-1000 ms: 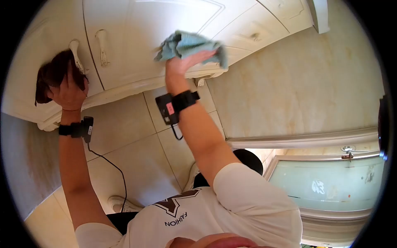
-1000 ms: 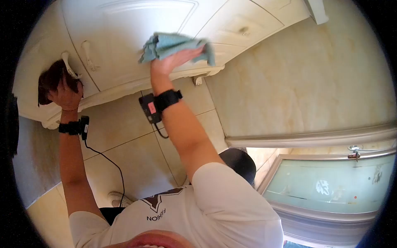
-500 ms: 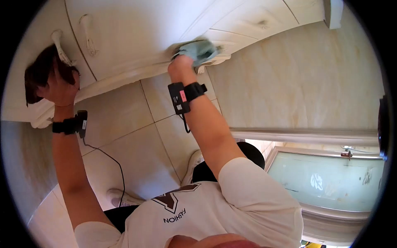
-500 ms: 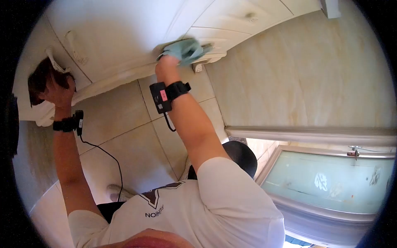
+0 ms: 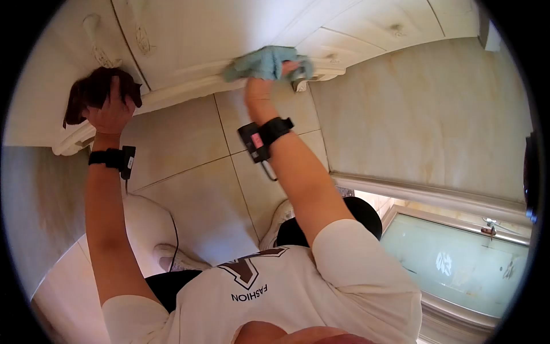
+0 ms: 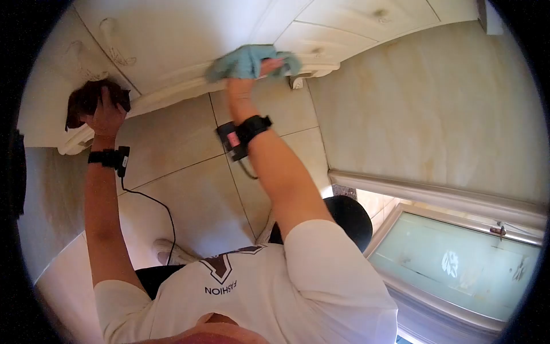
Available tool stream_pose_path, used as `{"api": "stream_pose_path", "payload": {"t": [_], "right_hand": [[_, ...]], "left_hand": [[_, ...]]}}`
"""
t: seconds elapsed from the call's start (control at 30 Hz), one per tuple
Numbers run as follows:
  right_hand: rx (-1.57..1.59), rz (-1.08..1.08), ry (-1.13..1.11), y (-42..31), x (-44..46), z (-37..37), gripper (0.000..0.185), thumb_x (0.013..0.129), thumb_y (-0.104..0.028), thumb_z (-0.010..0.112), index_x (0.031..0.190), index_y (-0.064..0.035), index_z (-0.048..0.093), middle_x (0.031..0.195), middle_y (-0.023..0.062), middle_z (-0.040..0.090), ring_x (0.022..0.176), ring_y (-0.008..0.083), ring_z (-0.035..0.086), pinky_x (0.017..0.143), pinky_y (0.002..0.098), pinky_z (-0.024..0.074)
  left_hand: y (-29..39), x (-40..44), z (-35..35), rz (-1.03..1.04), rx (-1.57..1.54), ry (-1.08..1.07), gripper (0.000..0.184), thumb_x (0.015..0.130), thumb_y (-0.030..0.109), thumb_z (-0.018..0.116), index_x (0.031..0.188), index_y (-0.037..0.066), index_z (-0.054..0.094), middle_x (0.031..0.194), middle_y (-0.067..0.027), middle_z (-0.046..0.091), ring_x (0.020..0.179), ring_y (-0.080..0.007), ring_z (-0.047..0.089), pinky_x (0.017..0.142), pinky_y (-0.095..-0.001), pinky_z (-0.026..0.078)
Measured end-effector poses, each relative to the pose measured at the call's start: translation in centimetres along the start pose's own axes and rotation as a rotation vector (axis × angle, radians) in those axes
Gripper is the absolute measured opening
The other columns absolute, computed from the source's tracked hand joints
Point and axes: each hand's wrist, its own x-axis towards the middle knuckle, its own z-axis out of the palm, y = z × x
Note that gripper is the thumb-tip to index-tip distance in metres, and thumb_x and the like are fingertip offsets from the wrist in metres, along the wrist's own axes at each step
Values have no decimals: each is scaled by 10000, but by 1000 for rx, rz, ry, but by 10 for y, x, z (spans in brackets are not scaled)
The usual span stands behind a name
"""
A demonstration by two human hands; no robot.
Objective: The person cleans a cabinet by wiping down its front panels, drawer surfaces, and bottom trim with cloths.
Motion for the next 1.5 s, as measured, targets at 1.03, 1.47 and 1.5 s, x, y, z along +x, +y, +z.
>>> {"api": "stream_pose_path", "payload": {"t": [1.03,1.47,1.5], "right_hand": [[-761,332,-481,96,104,-65,397,696,-295,705,1059,-136,684,1158,48,645,1024,193,631,821,371,505],[-906,302,-449,62,71,-21,273,706,-390,700,882,-182,707,965,11,682,903,149,658,706,315,509],[-806,191,-636,30,51,-18,265,726,-335,674,901,-138,695,943,42,671,854,185,653,691,329,497]], "left_hand": [[-22,-29,18,22,-105,101,772,758,480,624,1332,17,395,995,-308,566,819,-469,573,711,-484,495],[-15,-28,16,30,-154,121,741,778,451,573,1341,13,371,1015,-346,540,893,-504,549,769,-531,469],[-11,-17,9,63,-130,153,734,776,434,568,1342,11,370,1021,-340,543,899,-497,551,779,-524,470]]}}
